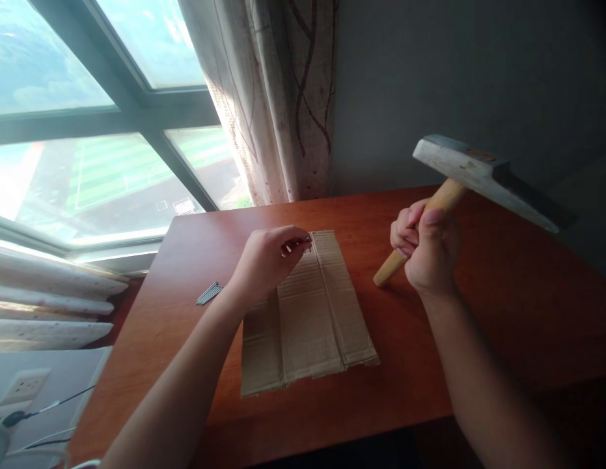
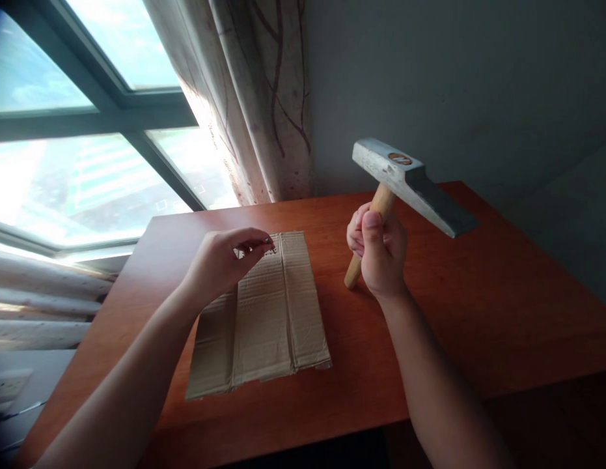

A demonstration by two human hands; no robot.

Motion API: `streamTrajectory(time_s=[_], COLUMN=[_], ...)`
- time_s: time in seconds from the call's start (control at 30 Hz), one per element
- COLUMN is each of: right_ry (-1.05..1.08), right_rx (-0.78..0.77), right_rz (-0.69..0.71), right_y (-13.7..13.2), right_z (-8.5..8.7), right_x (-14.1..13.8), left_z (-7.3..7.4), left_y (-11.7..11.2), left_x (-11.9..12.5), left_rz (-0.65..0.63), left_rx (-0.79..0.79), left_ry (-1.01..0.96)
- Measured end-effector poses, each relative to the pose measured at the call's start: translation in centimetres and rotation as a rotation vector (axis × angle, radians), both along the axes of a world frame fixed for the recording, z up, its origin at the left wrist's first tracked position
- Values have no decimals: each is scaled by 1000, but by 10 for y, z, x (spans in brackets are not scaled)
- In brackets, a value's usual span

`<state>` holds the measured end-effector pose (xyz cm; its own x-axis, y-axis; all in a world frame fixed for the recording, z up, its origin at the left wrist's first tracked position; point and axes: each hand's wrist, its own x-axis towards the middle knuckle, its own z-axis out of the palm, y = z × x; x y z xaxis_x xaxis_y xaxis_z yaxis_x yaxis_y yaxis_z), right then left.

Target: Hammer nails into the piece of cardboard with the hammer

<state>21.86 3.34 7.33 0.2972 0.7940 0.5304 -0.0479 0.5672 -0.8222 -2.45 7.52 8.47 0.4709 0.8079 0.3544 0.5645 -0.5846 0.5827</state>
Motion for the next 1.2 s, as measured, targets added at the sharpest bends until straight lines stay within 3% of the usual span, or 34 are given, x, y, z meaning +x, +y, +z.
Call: streamTrajectory(time_s=[0.67, 1.2], right_ry=[-44, -32], right_rx=[-22, -60], right_rz=[-34, -28], right_y=[-3, -5], right_z=[1, 3], right_x=[0, -1], left_z=[-3, -7], left_y=[-1, -2], left_x=[1, 4], left_rz=[12, -7], left_rx=[2, -5], left_ry=[88, 13])
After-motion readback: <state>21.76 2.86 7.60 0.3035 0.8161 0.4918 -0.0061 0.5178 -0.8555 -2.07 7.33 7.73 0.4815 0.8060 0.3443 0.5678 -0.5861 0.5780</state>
